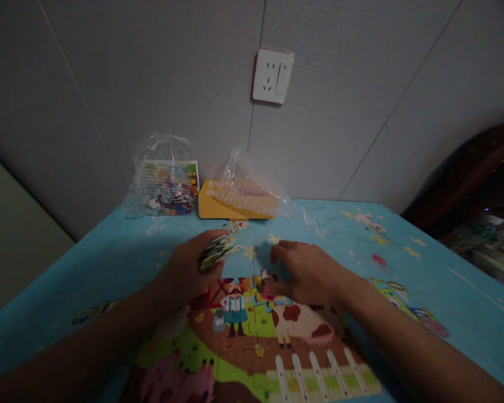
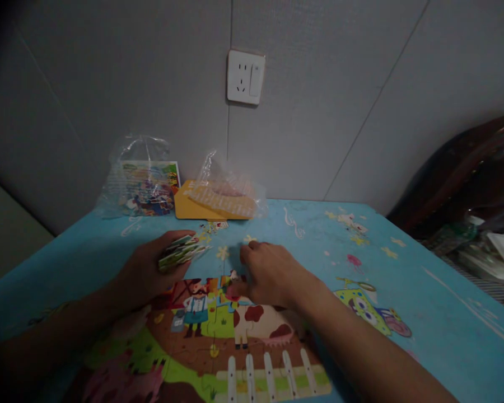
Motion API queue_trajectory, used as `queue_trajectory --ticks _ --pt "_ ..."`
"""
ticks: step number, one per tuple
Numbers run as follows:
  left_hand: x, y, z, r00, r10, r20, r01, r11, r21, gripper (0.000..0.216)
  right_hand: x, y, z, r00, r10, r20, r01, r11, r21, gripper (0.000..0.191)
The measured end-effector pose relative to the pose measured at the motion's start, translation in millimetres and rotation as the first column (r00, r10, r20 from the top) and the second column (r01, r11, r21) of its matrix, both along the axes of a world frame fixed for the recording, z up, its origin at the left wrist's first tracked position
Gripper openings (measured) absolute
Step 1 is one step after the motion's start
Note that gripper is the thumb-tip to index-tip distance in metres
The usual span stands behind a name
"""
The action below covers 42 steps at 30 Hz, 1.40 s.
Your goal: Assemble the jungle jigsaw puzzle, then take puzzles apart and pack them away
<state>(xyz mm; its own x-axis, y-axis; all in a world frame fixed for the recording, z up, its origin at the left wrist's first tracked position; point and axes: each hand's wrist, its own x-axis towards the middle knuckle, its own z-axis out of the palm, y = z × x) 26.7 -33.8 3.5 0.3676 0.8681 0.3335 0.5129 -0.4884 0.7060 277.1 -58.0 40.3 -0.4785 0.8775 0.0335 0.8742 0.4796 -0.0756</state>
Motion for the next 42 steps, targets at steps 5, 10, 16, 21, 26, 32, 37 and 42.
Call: queue_trajectory --ticks 5,10,16,21,26,32,37,42 --pt "2.9 5.5 -6.6 0.995 -0.030 -0.094 0.033 0.999 0.037 0.039 -0.3 -1.9 -6.2 0.999 0.029 0.014 -0.027 0.989 -0.147 0.036" --pt "4.3 5.2 -7.5 0.998 0.009 -0.067 -0.007 0.999 0.033 0.045 -11.1 -8.7 -7.5 0.999 -0.036 0.008 0.036 0.995 -0.095 0.043" --pt "3.5 11.7 -15.3 0.992 0.063 -0.113 -0.041 0.982 0.186 0.027 -13.2 -9.5 -12.1 0.992 -0.083 -0.095 0.062 0.976 -0.207 0.033" --pt "1.2 14.5 -12.2 0.993 0.119 -0.018 -0.117 0.991 0.070 0.030 -16.8 -6.8 -8.5 0.950 -0.028 -0.311 -0.039 0.977 -0.208 0.015" --pt "0.7 12.0 -8.8 0.985 0.167 0.053 -0.164 0.985 -0.055 0.038 -22.5 -6.3 -8.3 0.874 -0.016 -0.485 -0.030 0.996 -0.086 0.018" --pt "5.3 12.8 -16.5 0.989 0.129 0.071 -0.130 0.991 0.012 0.025 -41.2 -7.1 -28.5 0.866 0.137 -0.480 -0.179 0.983 -0.042 0.013" --pt "7.0 14.4 -12.1 0.986 0.163 0.047 -0.165 0.986 0.031 0.013 -57.0 -9.2 -33.5 0.927 0.129 -0.353 -0.176 0.979 -0.104 0.039" --pt "7.8 14.5 -11.1 0.986 0.158 0.050 -0.159 0.987 0.020 0.013 -60.0 -8.8 -29.3 0.933 0.077 -0.350 -0.146 0.974 -0.173 0.034"
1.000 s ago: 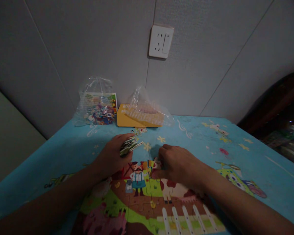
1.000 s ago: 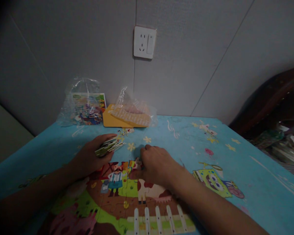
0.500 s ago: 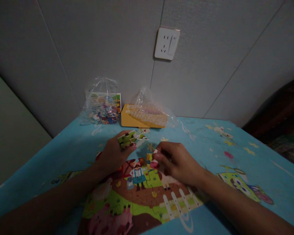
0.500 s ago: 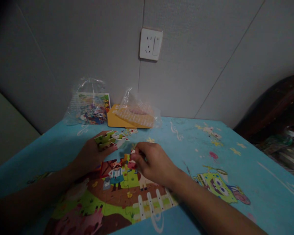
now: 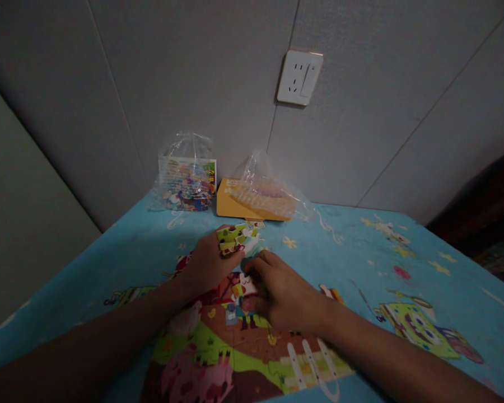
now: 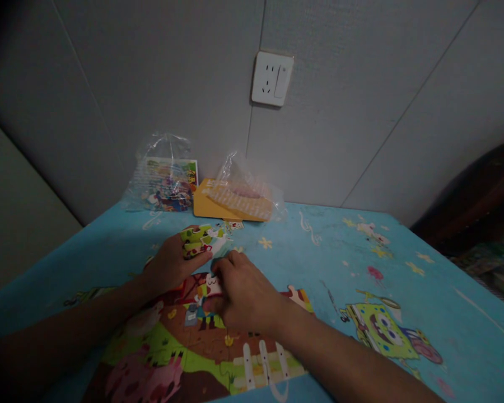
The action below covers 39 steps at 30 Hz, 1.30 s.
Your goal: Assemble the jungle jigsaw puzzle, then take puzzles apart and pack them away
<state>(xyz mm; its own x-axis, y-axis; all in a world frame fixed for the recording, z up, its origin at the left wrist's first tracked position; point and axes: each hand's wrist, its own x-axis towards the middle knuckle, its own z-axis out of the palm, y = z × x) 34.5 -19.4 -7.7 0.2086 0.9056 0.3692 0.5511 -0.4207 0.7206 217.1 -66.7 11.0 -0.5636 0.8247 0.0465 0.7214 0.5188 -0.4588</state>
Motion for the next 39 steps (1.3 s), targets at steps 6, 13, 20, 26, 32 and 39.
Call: queue_trajectory --ticks 6,13,20,26,32,39 --pt "0.1 -1.5 2.2 1.000 0.020 -0.012 -0.021 0.999 -0.029 0.011 1.3 -0.2 -2.9 0.988 0.003 -0.153 -0.011 0.999 -0.049 0.030" --pt "-0.6 -3.6 2.4 1.000 0.023 0.005 -0.024 1.000 0.021 0.014 4.4 -0.1 -8.0 0.953 0.016 -0.302 -0.058 0.990 -0.131 0.019" --pt "-1.7 -2.8 1.7 0.999 -0.013 0.038 0.014 0.999 -0.031 0.017 8.2 2.7 -12.6 0.831 -0.046 -0.554 0.053 0.999 -0.003 0.017" --pt "-3.1 -8.8 4.7 0.973 -0.202 0.111 0.209 0.976 -0.056 0.029 11.2 15.2 -17.0 0.817 -0.097 -0.568 0.253 0.947 0.201 0.010" --pt "-7.0 -15.1 4.0 0.905 -0.420 0.071 0.420 0.907 0.005 0.060 8.4 20.0 -32.6 0.761 -0.064 -0.645 0.059 0.998 -0.030 0.039" --pt "-11.6 -14.7 -0.1 0.916 -0.399 -0.035 0.400 0.914 0.071 0.078 8.1 21.5 -28.2 0.836 -0.020 -0.549 0.021 1.000 -0.004 0.054"
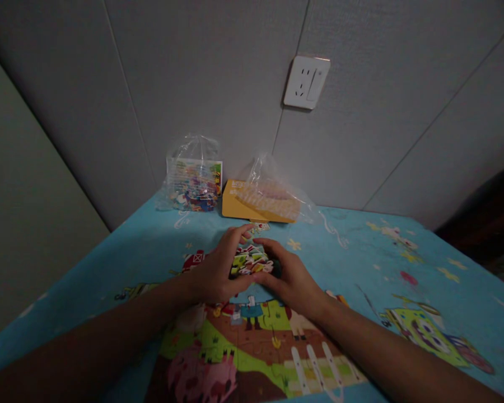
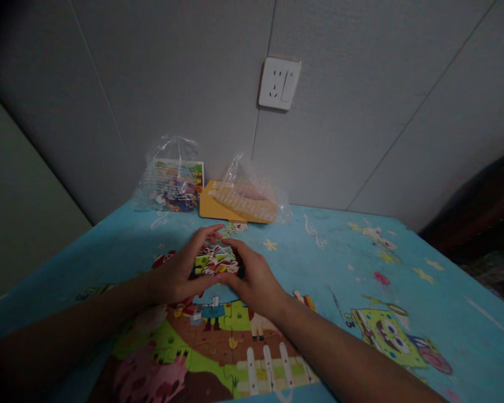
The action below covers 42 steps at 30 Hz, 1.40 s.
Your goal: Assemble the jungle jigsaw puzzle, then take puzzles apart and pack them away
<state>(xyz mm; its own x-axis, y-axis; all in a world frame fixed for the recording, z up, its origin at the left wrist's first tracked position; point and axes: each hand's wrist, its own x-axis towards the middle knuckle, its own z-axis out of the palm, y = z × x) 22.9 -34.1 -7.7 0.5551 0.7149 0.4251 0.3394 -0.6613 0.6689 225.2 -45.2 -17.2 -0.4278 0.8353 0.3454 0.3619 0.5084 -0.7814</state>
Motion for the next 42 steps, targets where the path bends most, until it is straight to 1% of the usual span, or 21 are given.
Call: queue_trajectory --ticks 3,6,8,9,12,13,15,17,20,22,25,27,28,29,31,32,34,36,38,39,42 --pt "-3.3 2.6 -1.8 1.000 0.004 -0.024 -0.003 0.999 0.034 0.086 0.3 -5.1 7.0 0.995 -0.072 0.066 0.066 0.994 0.085 0.044" --pt "-5.6 2.7 -2.2 1.000 0.006 0.027 -0.006 1.000 0.012 0.091 -0.3 -9.8 10.9 0.987 -0.147 0.072 0.134 0.979 0.156 0.037" --pt "-5.2 -0.1 -0.8 0.999 -0.046 0.022 0.046 0.999 -0.023 0.093 -1.0 -10.6 10.2 0.983 -0.148 0.108 0.129 0.977 0.169 0.038" --pt "-4.5 -2.2 0.4 0.996 -0.089 -0.009 0.089 0.995 -0.047 0.094 -1.4 -10.2 9.0 0.983 -0.124 0.138 0.100 0.981 0.167 0.040" --pt "-2.7 -8.0 5.7 0.971 -0.197 -0.133 0.185 0.978 -0.097 0.097 -2.9 -8.2 5.2 0.975 -0.021 0.222 -0.010 0.990 0.138 0.045" --pt "-3.3 -8.7 8.0 0.966 -0.205 -0.157 0.193 0.977 -0.085 0.098 -3.3 -7.7 4.6 0.971 -0.001 0.238 -0.030 0.991 0.127 0.044" --pt "-7.3 -7.1 13.1 0.967 -0.171 -0.188 0.171 0.985 -0.019 0.097 -3.7 -7.6 5.0 0.969 0.000 0.246 -0.028 0.994 0.109 0.038" --pt "-15.7 -2.0 17.8 0.963 -0.110 -0.245 0.126 0.991 0.052 0.089 -3.2 -8.0 6.6 0.972 -0.041 0.231 0.021 0.996 0.090 0.036" --pt "-31.7 6.5 21.1 0.906 -0.057 -0.419 0.090 0.994 0.059 0.077 -1.2 -7.7 7.9 0.970 -0.145 0.197 0.135 0.989 0.063 0.038" --pt "-39.7 9.3 20.4 0.855 -0.063 -0.515 0.097 0.994 0.040 0.074 0.4 -6.3 7.4 0.965 -0.206 0.162 0.205 0.979 0.024 0.036" --pt "-42.5 8.7 19.7 0.824 -0.103 -0.557 0.117 0.993 -0.011 0.063 1.9 -4.4 6.7 0.967 -0.244 0.075 0.249 0.966 -0.065 0.035" --pt "-39.0 7.6 21.7 0.844 -0.126 -0.521 0.125 0.991 -0.038 0.054 2.5 -5.2 7.7 0.973 -0.231 -0.010 0.228 0.966 -0.120 0.037" --pt "-36.4 7.6 23.2 0.863 -0.127 -0.488 0.120 0.992 -0.046 0.047 2.9 -6.5 8.8 0.978 -0.199 -0.061 0.188 0.971 -0.150 0.039" --pt "-33.5 8.1 24.8 0.889 -0.107 -0.446 0.094 0.994 -0.051 0.037 3.3 -8.2 10.1 0.982 -0.148 -0.114 0.126 0.976 -0.178 0.041" --pt "-27.5 10.3 26.8 0.942 -0.004 -0.335 -0.016 0.998 -0.058 0.019 3.8 -12.7 12.9 0.979 -0.012 -0.205 -0.030 0.979 -0.200 0.046" --pt "-24.6 11.6 26.8 0.963 0.061 -0.263 -0.081 0.994 -0.067 0.014 3.8 -15.0 14.0 0.974 0.053 -0.220 -0.094 0.980 -0.178 0.046" --pt "-19.2 13.2 24.6 0.983 0.136 -0.120 -0.151 0.980 -0.127 0.014 3.1 -18.4 15.1 0.979 0.126 -0.162 -0.137 0.989 -0.057 0.044" --pt "-14.5 12.7 20.8 0.993 0.115 -0.012 -0.115 0.972 -0.204 0.015 1.9 -19.6 14.7 0.992 0.109 -0.057 -0.103 0.990 0.098 0.042" --pt "-11.1 10.4 17.5 0.997 0.061 0.042 -0.049 0.971 -0.234 0.015 0.8 -18.7 13.5 0.996 0.091 0.004 -0.091 0.980 0.179 0.043" --pt "-10.2 9.1 16.6 0.998 0.038 0.051 -0.026 0.974 -0.227 0.019 0.6 -17.9 12.9 0.994 0.104 0.016 -0.105 0.978 0.178 0.044" --pt "-11.7 8.0 17.7 0.999 -0.035 0.036 0.041 0.976 -0.212 0.033 0.9 -16.9 12.3 0.985 0.162 0.051 -0.167 0.982 0.094 0.045"
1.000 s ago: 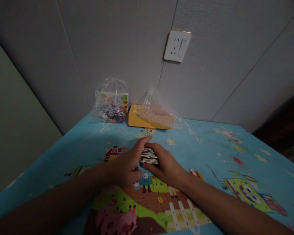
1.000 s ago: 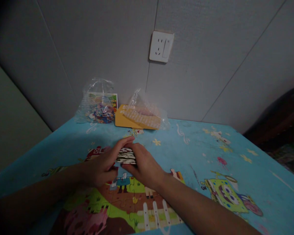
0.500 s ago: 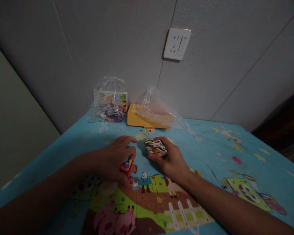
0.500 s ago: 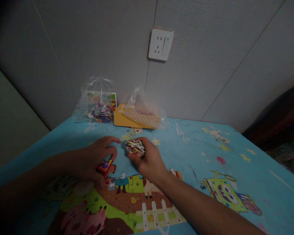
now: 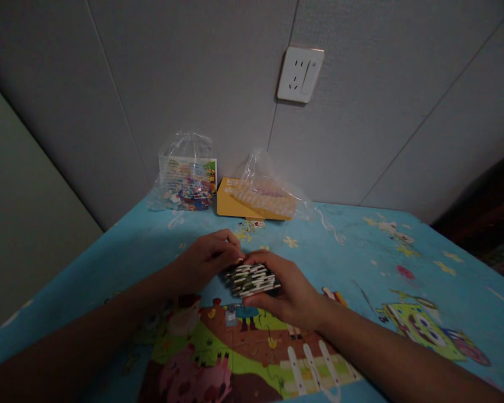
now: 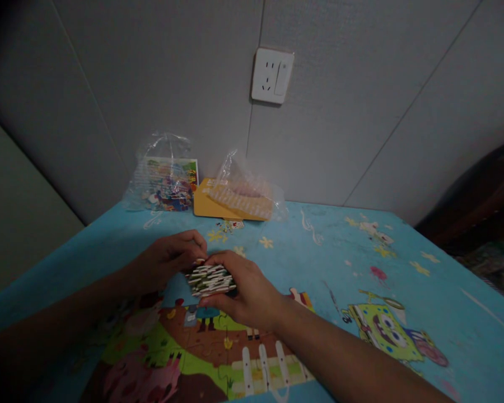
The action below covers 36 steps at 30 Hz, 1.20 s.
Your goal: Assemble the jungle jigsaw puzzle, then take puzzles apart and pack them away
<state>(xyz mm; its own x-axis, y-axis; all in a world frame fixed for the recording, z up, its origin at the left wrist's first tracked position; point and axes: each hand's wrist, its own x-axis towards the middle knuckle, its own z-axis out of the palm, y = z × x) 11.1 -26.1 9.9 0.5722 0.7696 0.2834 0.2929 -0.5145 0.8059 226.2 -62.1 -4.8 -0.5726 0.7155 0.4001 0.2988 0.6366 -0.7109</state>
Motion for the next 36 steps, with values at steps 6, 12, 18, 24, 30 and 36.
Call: queue_trajectory --ticks 6,12,18,24,30,36 --pt "-25.4 16.3 14.3 0.979 0.118 -0.168 -0.102 0.990 0.101 0.032 1.8 -3.7 0.9 0.988 -0.155 -0.006 0.155 0.988 -0.011 0.039" --pt "-58.3 26.0 27.4 0.633 0.127 -0.763 -0.171 0.985 0.022 0.066 3.2 6.1 -2.1 0.938 -0.334 0.094 0.327 0.941 0.083 0.046" --pt "-61.5 23.8 26.4 0.577 0.046 -0.815 -0.155 0.986 -0.054 0.061 -0.4 9.2 -2.4 0.924 -0.340 0.174 0.326 0.940 0.104 0.037" --pt "-55.0 21.6 31.9 0.639 0.017 -0.769 -0.133 0.987 -0.089 0.043 0.3 6.8 -3.8 0.922 -0.335 0.191 0.324 0.942 0.088 0.037" --pt "-48.5 22.6 26.0 0.726 0.022 -0.687 -0.111 0.990 -0.085 0.035 -1.3 4.6 -3.3 0.902 -0.352 0.251 0.326 0.935 0.140 0.035" --pt "-46.4 29.8 20.0 0.766 0.163 -0.621 -0.125 0.987 0.105 0.031 1.2 6.9 -3.4 0.868 -0.416 0.271 0.383 0.908 0.167 0.032"
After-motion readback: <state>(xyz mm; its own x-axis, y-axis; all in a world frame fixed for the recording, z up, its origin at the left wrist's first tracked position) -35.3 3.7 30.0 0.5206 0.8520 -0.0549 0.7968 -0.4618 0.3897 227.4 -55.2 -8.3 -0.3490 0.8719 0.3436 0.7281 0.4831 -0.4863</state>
